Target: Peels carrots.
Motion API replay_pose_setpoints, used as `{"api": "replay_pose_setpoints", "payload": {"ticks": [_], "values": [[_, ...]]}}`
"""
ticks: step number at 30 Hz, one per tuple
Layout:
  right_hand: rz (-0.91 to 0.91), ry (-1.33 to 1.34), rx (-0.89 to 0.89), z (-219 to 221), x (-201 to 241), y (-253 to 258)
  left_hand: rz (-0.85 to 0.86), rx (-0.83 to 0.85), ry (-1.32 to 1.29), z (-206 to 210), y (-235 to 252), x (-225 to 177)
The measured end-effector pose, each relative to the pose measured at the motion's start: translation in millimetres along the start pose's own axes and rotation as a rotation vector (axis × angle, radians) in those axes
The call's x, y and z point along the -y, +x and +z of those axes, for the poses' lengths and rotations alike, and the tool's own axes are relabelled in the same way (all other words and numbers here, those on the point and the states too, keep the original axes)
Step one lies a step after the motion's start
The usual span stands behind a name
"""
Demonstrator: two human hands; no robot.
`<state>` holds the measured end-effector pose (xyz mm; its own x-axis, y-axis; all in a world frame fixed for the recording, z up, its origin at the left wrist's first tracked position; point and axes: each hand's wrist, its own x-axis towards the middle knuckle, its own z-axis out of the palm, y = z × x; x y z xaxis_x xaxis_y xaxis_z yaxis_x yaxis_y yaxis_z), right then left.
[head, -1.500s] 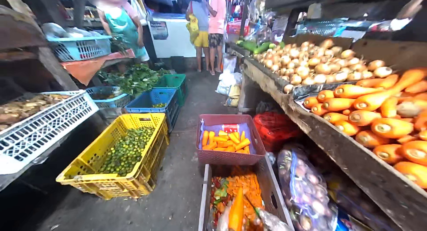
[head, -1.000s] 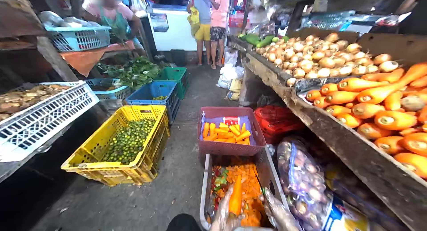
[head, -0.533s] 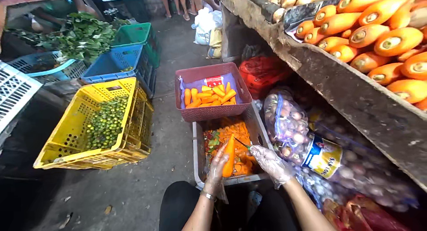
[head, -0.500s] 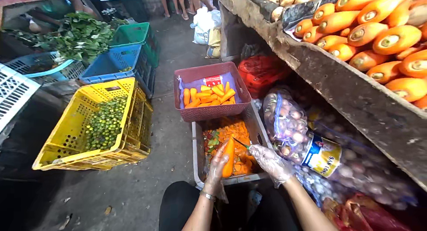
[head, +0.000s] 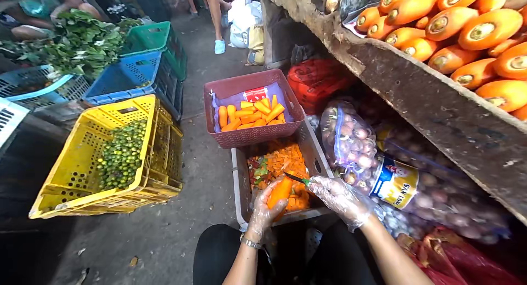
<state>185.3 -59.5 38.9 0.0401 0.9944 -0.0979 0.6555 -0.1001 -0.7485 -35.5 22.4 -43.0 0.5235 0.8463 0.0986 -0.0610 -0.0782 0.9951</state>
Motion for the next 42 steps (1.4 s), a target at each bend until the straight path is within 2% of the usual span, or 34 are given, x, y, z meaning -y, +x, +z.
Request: {"api": "replay_pose_setpoints", "payload": {"ticks": [4, 6, 8, 10, 11, 14, 17, 19, 21, 27, 30, 32, 34, 36, 38, 40, 42], "values": [[-0.008, 0.046, 0.071, 1, -1, 10, -0.079, 0.024, -0.052, 0, 0, -3], [0.026, 0.072, 0.095, 10, -14, 21, -0.137, 0.039, -0.202, -2, 0, -1], [0.180, -0.071, 0.189, 21, -39, 33, -0.139, 0.083, -0.417, -6, -3, 4], [0.392, -0.190, 0.332, 36, -68, 39, -0.045, 0.190, -0.543, -13, -5, 2], [0.437, -0.154, 0.329, 38, -74, 40, -0.003, 0.203, -0.516, -17, -2, 0], [0.341, 0.198, 0.085, 29, -46, 32, -0.034, 0.033, -0.282, -14, -7, 3], [0.117, 0.542, -0.051, 19, 8, 18, 0.086, 0.072, -0.104, -10, -1, 6], [-0.069, 0.639, -0.079, 28, 18, 9, 0.182, 0.097, -0.039, -7, 1, 10], [-0.148, 0.644, -0.119, 37, 20, 7, 0.225, 0.078, -0.015, -7, 2, 14], [-0.051, 0.701, -0.187, 46, 38, 1, 0.276, 0.024, 0.032, -5, -1, 13], [0.079, 0.668, -0.148, 41, 46, 6, 0.271, 0.006, 0.091, -4, -2, 14], [0.201, 0.655, -0.167, 40, 42, 13, 0.198, -0.002, 0.115, 0, -3, 11], [0.303, 0.666, -0.245, 43, 29, 19, -0.007, -0.052, -0.091, 9, -5, 6], [0.352, 0.649, -0.316, 49, 15, 16, -0.176, -0.126, -0.580, 15, -4, 6], [0.312, 0.678, -0.300, 63, 1, 4, -0.294, -0.201, -1.032, 13, -2, -4], [0.297, 0.742, -0.218, 80, 1, -10, -0.341, -0.228, -1.219, 13, -3, -12], [0.248, 0.793, -0.213, 96, 6, -18, -0.313, -0.218, -1.218, 21, -9, -16]]}}
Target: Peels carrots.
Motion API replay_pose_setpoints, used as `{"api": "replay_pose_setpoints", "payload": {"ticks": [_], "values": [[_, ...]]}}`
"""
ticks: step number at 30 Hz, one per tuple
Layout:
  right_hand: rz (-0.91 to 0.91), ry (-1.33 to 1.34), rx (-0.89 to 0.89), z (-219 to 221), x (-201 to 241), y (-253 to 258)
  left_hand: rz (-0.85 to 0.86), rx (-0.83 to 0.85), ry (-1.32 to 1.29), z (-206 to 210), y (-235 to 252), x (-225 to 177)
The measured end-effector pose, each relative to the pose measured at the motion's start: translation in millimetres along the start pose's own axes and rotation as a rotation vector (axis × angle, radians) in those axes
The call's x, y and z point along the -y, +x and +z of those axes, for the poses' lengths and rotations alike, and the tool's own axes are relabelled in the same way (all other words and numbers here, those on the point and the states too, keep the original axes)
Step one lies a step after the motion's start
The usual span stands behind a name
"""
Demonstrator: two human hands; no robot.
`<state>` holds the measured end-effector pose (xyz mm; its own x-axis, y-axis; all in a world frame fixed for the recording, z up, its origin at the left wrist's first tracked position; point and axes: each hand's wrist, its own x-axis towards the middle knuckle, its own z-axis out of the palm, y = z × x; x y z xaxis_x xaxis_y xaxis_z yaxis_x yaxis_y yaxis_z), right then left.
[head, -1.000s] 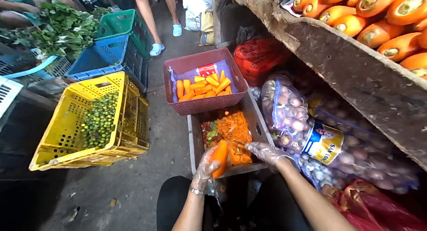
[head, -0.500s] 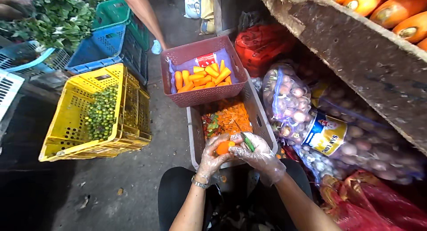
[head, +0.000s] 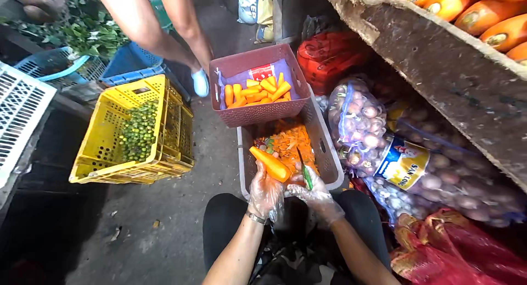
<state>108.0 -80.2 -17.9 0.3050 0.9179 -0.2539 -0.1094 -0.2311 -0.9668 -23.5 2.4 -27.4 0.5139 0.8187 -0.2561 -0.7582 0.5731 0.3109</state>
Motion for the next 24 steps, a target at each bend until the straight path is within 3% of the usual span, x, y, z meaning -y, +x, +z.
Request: {"api": "replay_pose_setpoints", "payload": {"ticks": [4, 7, 11, 14, 17, 20, 24], "values": [[-0.165, 0.154, -0.058, 10, -7, -5, 0.057, 0.067, 0.299, 0, -15, 15], [-0.175, 0.242, 0.064, -18, -2, -9, -0.022, 0.075, 0.526, 0, -31, -7], [-0.137, -0.080, 0.355, -62, 21, -9, -0.229, 0.289, 1.111, 10, -43, -45], [-0.089, -0.221, 0.386, -47, 25, -11, -0.316, 0.370, 1.534, 25, -45, -35], [0.016, -0.287, 0.183, -26, 9, -22, -0.262, 0.168, 1.749, 5, -50, -11], [0.104, -0.574, 0.004, -27, -12, -33, -0.263, -0.086, 1.785, -30, -52, -2], [0.183, -0.833, 0.176, -14, -30, -58, -0.363, -0.267, 1.786, -59, -54, 0]]}}
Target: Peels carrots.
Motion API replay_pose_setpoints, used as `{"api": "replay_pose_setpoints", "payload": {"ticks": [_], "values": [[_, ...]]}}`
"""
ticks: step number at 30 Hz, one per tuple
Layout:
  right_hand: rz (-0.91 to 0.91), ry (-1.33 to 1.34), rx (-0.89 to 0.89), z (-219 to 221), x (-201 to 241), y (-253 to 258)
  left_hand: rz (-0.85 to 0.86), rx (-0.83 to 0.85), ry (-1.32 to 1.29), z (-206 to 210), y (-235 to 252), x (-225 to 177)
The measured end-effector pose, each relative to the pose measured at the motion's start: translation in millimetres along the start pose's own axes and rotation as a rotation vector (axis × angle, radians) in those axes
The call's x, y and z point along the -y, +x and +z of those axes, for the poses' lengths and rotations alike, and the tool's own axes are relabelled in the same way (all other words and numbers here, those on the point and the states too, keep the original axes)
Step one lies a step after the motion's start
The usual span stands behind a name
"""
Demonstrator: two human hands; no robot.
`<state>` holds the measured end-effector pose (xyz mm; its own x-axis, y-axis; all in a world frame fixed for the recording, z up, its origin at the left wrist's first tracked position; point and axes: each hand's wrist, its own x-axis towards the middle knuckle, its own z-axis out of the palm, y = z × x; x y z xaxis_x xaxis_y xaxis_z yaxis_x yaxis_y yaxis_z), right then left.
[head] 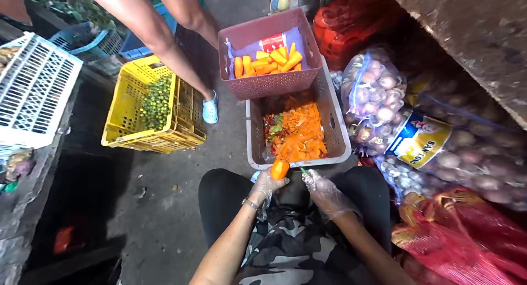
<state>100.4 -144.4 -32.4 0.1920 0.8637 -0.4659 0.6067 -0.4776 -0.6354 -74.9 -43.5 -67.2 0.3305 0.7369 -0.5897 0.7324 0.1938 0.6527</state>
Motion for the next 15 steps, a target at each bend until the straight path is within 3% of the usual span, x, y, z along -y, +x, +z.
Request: {"api": "replay_pose_setpoints", "payload": {"ticks": [4, 8, 15], "values": [[-0.107, -0.107, 0.007, 15, 1, 5, -0.120, 0.041, 0.057, 0, 6, 3], [-0.048, -0.174, 0.148, 11, 10, 19, -0.137, 0.032, 0.150, -2, 12, -1], [0.004, -0.174, 0.215, 6, 15, 34, -0.156, 0.052, 0.331, -6, 9, -15]]}}
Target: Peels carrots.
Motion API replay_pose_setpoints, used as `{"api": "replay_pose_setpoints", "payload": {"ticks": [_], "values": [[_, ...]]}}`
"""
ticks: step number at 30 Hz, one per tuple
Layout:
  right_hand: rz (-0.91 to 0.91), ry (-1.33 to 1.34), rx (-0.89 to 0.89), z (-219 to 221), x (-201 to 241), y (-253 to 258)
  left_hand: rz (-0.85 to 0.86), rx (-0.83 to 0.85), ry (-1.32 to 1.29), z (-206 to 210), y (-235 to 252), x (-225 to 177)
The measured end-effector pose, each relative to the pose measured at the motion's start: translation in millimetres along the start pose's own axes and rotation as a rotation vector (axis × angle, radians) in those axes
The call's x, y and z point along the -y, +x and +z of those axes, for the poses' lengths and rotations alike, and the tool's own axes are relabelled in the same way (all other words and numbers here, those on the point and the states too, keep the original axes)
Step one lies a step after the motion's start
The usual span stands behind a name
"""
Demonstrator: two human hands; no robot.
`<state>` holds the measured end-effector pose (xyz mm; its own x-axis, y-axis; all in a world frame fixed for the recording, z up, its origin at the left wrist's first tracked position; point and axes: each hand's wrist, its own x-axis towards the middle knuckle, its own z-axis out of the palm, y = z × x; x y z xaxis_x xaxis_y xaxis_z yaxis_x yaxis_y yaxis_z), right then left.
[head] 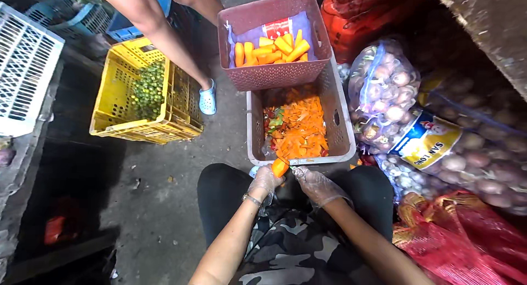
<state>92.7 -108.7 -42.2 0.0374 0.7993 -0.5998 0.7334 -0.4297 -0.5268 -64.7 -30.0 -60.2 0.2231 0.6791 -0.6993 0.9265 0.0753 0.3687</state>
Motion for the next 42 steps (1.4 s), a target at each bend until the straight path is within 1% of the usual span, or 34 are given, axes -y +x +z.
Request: {"api": "replay_pose_setpoints", "payload": {"ticks": [5, 13, 16, 18, 19, 20, 22, 23, 24, 25, 26, 28, 31, 33, 34, 35, 37, 38, 40, 42], "values": [[0.053, -0.021, 0.086, -3, 2, 0, 0.034, -0.057, 0.055, 5, 0, 4], [0.111, -0.060, 0.110, 13, -6, 27, 0.034, -0.037, 0.065, 3, 5, 5], [0.132, -0.044, 0.113, 16, -8, 30, 0.021, -0.031, 0.053, 4, 6, 5], [0.120, 0.058, 0.159, 9, -6, 31, 0.011, -0.011, 0.026, -1, 3, 1], [0.125, 0.176, 0.165, 6, -5, 30, 0.042, -0.023, -0.022, -2, 0, 2], [0.138, 0.355, 0.129, 7, -8, 26, 0.122, -0.076, -0.083, -2, -5, 5], [0.126, 0.693, 0.091, -3, -9, 10, 0.424, -0.299, -0.266, 0, -14, 14], [0.081, 0.842, 0.063, -9, -10, 1, 0.603, -0.435, -0.387, 3, -16, 17], [0.020, 0.977, 0.020, -13, -13, -7, 0.758, -0.533, -0.495, 4, -18, 17], [-0.050, 1.068, -0.023, -17, -16, -14, 0.883, -0.597, -0.582, 2, -20, 16], [-0.126, 1.105, -0.071, -20, -17, -20, 0.977, -0.632, -0.636, -1, -21, 13], [-0.236, 1.026, -0.201, -25, -15, -31, 1.095, -0.635, -0.702, -6, -21, 7], [-0.265, 0.812, -0.440, -31, -3, -46, 1.133, -0.637, -0.700, -8, -20, 0], [-0.291, 0.765, -0.519, -36, 8, -55, 1.135, -0.664, -0.645, -8, -21, -3], [-0.332, 0.768, -0.545, -37, 12, -57, 1.140, -0.690, -0.591, -10, -22, -5], [-0.397, 0.795, -0.558, -37, 14, -56, 1.144, -0.731, -0.524, -11, -23, -8], [-0.523, 0.868, -0.529, -37, 16, -53, 1.132, -0.822, -0.377, -14, -24, -14], [-0.543, 0.884, -0.504, -37, 16, -52, 1.121, -0.858, -0.310, -16, -25, -17], [-0.484, 0.903, -0.463, -35, 17, -47, 1.076, -0.902, -0.196, -19, -27, -22], [-0.373, 0.951, -0.452, -35, 18, -44, 1.022, -0.926, -0.096, -24, -31, -29]]}}
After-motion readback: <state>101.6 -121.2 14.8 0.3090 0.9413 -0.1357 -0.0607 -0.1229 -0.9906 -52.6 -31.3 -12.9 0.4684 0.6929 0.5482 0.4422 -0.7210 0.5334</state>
